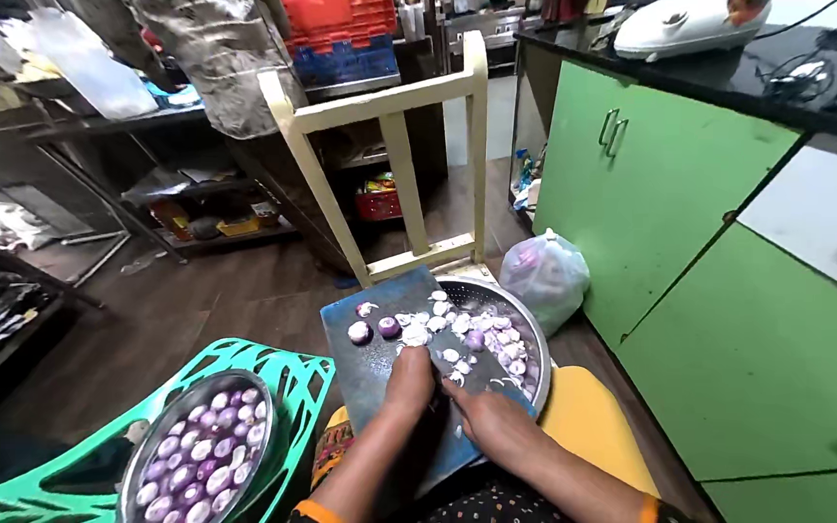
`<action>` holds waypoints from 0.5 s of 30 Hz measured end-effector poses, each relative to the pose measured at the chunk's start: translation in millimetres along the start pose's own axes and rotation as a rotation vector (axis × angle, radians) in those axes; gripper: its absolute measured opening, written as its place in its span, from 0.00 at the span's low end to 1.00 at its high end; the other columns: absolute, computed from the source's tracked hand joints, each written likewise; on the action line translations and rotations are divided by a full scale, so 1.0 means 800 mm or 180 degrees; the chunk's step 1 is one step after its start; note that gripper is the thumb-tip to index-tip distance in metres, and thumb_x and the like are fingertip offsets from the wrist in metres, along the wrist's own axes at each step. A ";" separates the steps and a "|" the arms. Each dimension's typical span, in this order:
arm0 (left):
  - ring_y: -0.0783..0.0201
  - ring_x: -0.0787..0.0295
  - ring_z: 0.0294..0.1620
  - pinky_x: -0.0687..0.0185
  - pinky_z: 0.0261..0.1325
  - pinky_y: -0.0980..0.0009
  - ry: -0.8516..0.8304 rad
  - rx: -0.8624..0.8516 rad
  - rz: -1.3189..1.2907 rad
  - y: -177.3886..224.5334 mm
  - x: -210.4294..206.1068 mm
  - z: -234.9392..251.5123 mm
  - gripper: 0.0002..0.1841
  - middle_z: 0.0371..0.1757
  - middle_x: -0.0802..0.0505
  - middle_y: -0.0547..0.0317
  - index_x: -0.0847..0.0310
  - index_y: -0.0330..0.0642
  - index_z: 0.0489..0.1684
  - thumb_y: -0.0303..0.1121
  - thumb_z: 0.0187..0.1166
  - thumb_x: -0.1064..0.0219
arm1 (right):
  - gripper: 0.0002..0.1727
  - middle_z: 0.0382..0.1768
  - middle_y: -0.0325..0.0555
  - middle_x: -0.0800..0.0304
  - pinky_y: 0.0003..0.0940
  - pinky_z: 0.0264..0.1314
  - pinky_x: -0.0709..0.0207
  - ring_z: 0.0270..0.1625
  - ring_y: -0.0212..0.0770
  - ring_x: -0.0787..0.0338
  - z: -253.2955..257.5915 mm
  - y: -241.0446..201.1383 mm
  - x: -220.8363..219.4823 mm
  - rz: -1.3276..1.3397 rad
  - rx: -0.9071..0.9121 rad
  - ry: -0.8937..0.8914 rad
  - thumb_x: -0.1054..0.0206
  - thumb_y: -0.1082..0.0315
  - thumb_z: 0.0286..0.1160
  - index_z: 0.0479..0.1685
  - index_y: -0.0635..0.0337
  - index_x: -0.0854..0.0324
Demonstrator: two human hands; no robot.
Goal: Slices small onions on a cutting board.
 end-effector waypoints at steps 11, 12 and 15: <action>0.41 0.07 0.54 0.12 0.59 0.41 -0.0073 0.0081 -0.0029 -0.002 0.000 -0.004 0.07 0.48 0.06 0.39 0.10 0.33 0.40 0.29 0.75 0.28 | 0.35 0.45 0.59 0.07 0.63 0.52 0.15 0.49 0.63 0.06 -0.003 -0.002 -0.002 0.0036 0.0042 0.0044 0.45 0.65 0.86 0.94 0.38 0.42; 0.42 0.07 0.53 0.11 0.58 0.42 -0.0052 0.0055 -0.0036 -0.001 -0.001 -0.004 0.07 0.47 0.06 0.40 0.10 0.33 0.39 0.30 0.75 0.27 | 0.34 0.45 0.60 0.07 0.64 0.53 0.16 0.50 0.64 0.07 0.007 -0.001 -0.008 -0.0009 0.0030 0.0068 0.46 0.67 0.86 0.93 0.40 0.40; 0.43 0.07 0.56 0.13 0.64 0.44 0.0019 -0.0043 -0.0154 -0.004 0.003 -0.003 0.10 0.48 0.06 0.41 0.09 0.33 0.40 0.33 0.76 0.26 | 0.35 0.49 0.63 0.08 0.66 0.56 0.17 0.54 0.66 0.08 0.010 0.011 -0.015 -0.0049 -0.0065 -0.0043 0.46 0.66 0.87 0.95 0.37 0.44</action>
Point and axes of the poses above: each hand's wrist, its own z-axis towards the middle knuckle, its own x-axis out of the back of the hand, y = z × x, the point moved 3 cm from there along z, towards the middle knuckle
